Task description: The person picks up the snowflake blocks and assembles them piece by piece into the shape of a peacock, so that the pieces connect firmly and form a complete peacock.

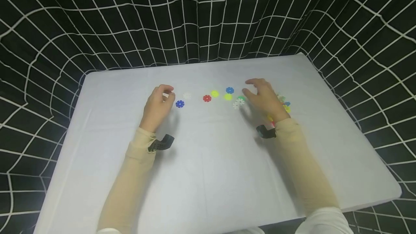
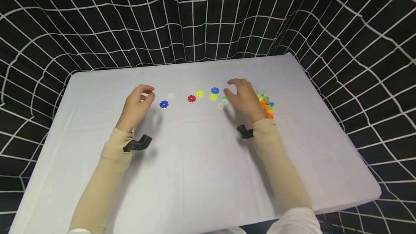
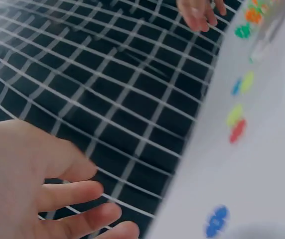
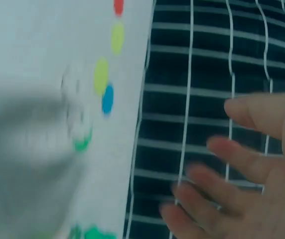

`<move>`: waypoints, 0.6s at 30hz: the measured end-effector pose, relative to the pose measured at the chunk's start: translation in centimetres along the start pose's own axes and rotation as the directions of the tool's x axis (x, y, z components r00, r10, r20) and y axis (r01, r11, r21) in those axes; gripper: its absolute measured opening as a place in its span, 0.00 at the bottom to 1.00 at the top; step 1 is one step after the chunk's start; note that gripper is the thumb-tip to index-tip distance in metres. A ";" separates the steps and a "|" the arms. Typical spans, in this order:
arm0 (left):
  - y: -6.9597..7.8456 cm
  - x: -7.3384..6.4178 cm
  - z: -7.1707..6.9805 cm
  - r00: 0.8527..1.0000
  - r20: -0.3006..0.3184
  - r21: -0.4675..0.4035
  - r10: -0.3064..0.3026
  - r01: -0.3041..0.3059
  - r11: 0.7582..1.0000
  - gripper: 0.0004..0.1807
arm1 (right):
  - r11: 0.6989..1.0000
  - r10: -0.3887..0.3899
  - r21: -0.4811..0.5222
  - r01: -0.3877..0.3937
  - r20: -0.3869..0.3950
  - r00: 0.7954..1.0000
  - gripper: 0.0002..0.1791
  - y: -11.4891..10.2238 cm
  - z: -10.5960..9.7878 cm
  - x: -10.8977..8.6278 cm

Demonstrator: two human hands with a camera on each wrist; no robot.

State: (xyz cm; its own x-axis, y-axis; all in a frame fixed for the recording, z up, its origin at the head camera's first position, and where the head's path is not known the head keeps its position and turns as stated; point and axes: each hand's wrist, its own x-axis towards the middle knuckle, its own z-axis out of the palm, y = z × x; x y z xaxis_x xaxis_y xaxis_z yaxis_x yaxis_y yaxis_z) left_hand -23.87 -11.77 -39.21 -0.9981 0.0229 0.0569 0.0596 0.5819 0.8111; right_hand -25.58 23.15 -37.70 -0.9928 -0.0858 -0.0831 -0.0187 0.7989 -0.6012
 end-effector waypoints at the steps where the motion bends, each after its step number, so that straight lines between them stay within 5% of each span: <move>1: -0.5 0.3 0.2 0.999 0.026 0.018 -0.022 0.022 1.000 0.22 | 1.000 -0.018 0.012 0.017 0.037 0.999 0.30 -0.6 0.6 0.2; 6: -3.3 1.4 1.4 0.978 0.166 0.096 -0.122 0.107 0.990 0.26 | 0.997 -0.071 0.039 0.065 0.199 0.977 0.28 -3.7 4.1 1.7; 12: -4.9 1.7 2.1 0.946 0.258 0.188 -0.198 0.152 0.970 0.32 | 0.999 -0.010 -0.045 0.027 0.340 0.940 0.34 -6.1 8.0 4.0; 18: -5.1 1.8 2.5 0.929 0.310 0.279 -0.202 0.115 0.954 0.34 | 0.982 0.007 -0.183 0.055 0.322 0.947 0.28 -6.2 10.0 5.5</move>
State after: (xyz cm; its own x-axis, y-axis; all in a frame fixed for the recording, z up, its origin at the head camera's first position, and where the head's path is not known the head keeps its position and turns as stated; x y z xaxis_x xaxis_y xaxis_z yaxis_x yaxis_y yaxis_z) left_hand -26.01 -12.68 -44.70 -0.9439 0.1553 -0.2915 -0.0618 0.7840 0.6177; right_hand -29.71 11.80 -42.37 -0.9023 -0.2671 -0.3384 -0.0945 0.8884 -0.4492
